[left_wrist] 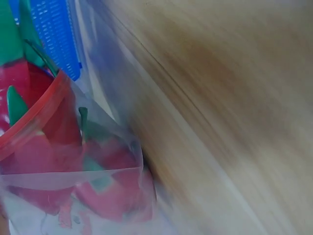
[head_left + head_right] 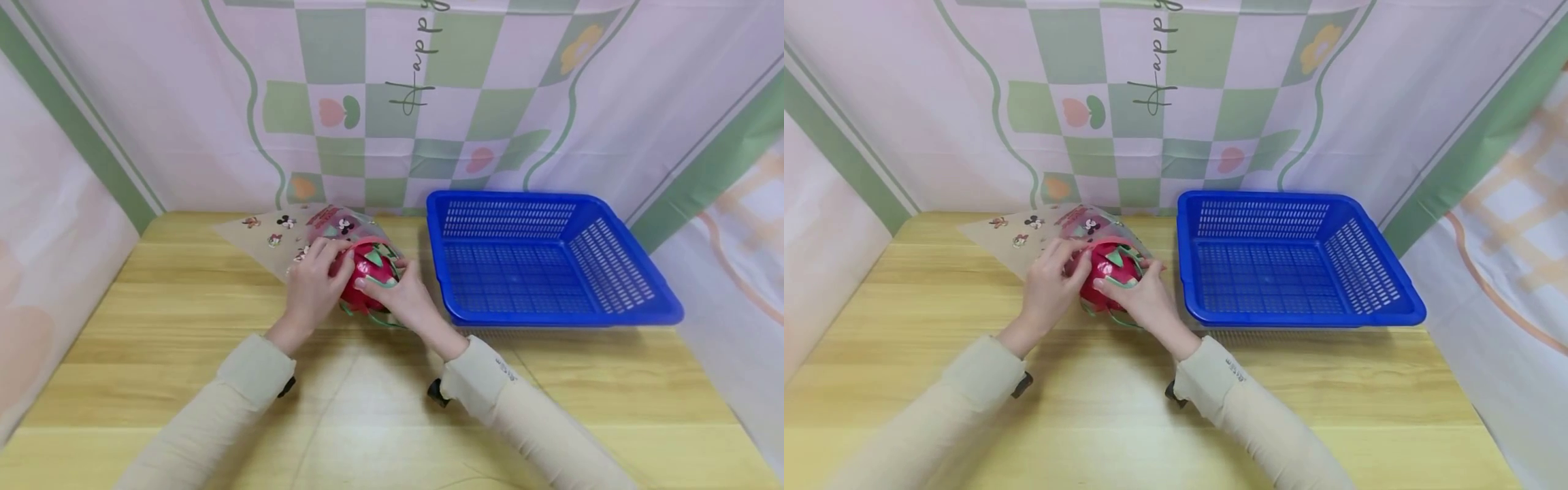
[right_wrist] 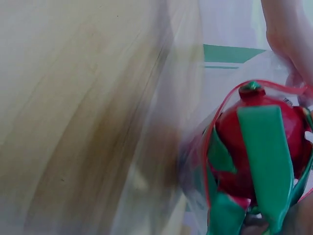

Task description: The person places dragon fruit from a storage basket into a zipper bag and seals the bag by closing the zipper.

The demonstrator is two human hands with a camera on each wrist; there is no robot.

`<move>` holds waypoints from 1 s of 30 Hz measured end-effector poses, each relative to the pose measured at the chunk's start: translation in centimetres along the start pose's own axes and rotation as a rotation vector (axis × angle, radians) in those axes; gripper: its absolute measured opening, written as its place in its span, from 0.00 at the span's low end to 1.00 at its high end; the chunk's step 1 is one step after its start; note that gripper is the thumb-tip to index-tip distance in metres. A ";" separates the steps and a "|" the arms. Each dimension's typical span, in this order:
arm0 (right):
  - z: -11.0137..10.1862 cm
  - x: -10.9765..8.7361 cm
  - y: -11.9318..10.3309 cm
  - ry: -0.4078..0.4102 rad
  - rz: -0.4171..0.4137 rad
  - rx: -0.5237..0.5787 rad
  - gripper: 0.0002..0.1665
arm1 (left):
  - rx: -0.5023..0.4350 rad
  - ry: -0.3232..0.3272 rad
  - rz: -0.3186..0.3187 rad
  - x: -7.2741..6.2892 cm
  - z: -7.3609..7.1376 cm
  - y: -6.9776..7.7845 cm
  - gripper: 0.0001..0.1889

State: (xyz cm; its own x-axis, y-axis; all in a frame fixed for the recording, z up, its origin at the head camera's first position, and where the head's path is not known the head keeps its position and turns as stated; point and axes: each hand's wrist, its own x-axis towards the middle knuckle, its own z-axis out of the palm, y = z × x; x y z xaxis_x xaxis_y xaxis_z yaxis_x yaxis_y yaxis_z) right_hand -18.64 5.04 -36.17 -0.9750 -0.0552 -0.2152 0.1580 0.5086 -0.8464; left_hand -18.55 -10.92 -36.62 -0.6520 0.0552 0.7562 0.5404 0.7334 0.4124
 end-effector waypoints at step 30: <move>-1.7 0.4 3.5 -0.176 -0.132 0.149 0.44 | -0.125 0.017 -0.100 0.2 0.2 0.2 0.07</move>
State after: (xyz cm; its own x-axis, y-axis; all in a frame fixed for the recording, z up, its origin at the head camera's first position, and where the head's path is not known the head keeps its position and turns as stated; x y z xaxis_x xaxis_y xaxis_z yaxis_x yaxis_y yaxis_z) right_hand -18.79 8.30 -38.39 -0.9487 -0.2677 -0.1685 0.0653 0.3556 -0.9323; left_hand -18.69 -10.58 -36.50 -0.6973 -0.0256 0.7163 0.5364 0.6443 0.5452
